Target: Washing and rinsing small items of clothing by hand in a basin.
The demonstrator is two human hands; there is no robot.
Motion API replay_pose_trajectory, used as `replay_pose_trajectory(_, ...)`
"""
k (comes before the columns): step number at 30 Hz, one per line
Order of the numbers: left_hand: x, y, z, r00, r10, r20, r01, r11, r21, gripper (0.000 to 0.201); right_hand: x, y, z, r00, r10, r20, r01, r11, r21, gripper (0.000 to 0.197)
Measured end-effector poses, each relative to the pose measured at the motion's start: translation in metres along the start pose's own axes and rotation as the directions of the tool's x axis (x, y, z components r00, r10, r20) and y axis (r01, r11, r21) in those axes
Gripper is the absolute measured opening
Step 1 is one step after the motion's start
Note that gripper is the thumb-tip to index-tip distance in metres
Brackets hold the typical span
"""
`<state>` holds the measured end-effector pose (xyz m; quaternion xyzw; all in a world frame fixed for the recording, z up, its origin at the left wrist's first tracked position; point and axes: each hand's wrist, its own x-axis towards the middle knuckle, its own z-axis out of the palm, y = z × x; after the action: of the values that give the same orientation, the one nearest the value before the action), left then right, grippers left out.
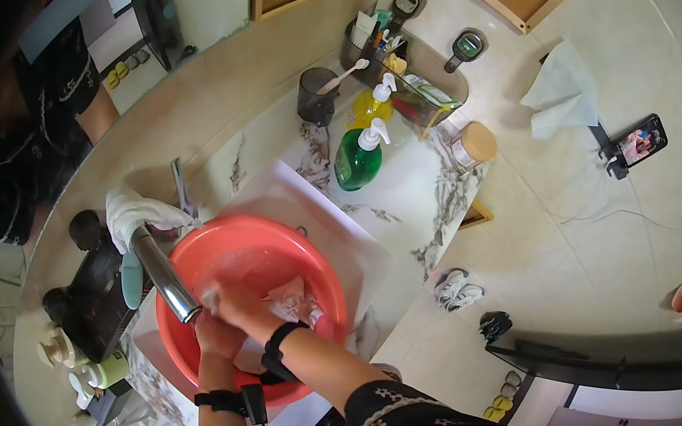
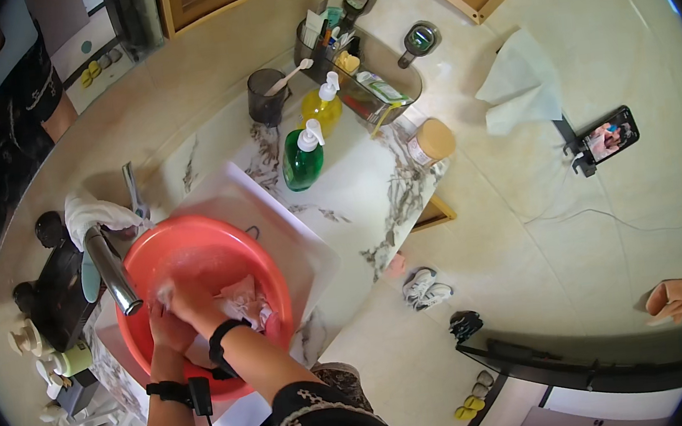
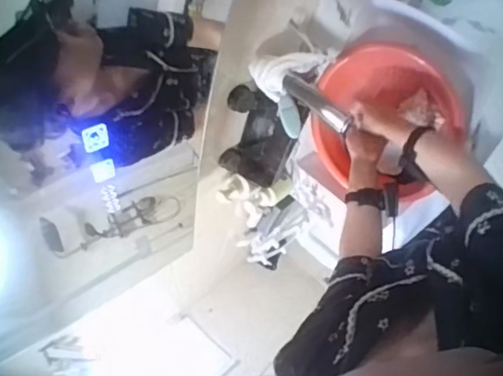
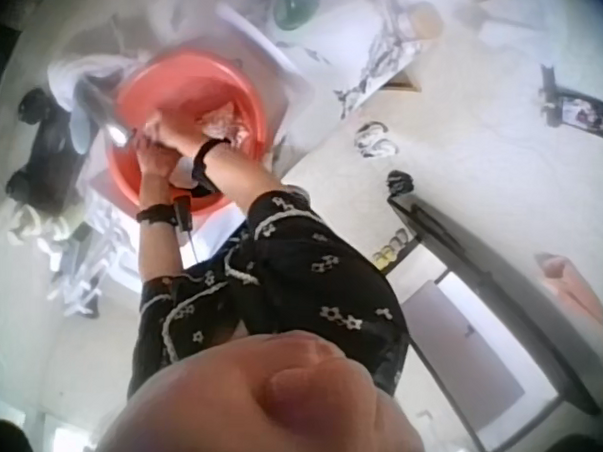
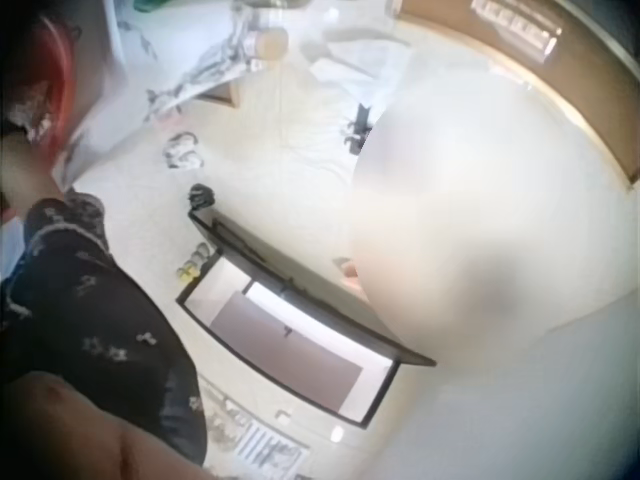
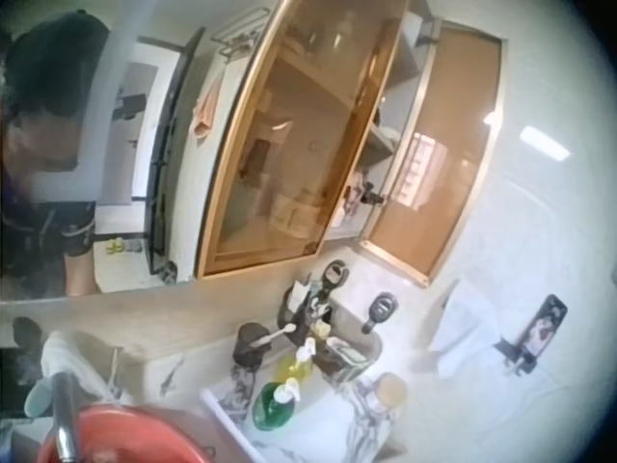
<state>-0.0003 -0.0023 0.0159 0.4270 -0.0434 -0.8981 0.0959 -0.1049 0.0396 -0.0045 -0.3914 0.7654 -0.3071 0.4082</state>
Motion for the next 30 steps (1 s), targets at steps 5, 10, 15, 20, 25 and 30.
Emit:
replay_pose_trajectory(5,-0.005,-0.004,0.000,0.948,0.059,0.313,-0.046,0.998,-0.046,0.047,-0.065,-0.075,-0.006,0.977,-0.149,-0.154,0.164,0.983,0.086,0.029)
replay_pose_trajectory(10,-0.023,-0.011,0.019,0.978,0.123,0.167,-0.133,0.990,0.051,0.050,-0.065,-0.086,-0.002,0.905,-0.229,-0.358,0.192,0.972,-0.136,0.024)
replay_pose_trajectory(15,0.015,0.000,-0.041,0.879,-0.126,0.460,0.092,0.991,0.097,0.041,-0.024,-0.013,-0.037,0.865,-0.208,-0.457,0.162,0.977,-0.137,0.022)
replay_pose_trajectory(20,0.001,-0.005,-0.030,0.985,0.148,-0.089,-0.123,0.963,0.240,0.037,-0.018,0.013,-0.042,0.833,-0.006,-0.553,-0.155,0.957,-0.244,0.023)
replay_pose_trajectory(25,-0.014,0.000,-0.029,0.995,-0.005,-0.095,0.019,0.988,0.151,0.053,-0.032,0.021,-0.030,0.975,-0.224,-0.005,0.214,0.937,-0.275,0.035)
replay_pose_trajectory(30,-0.018,-0.007,0.006,0.987,-0.040,-0.158,0.048,0.998,0.047,0.051,-0.011,0.019,-0.008,0.829,-0.046,-0.558,-0.094,0.971,-0.218,0.032)
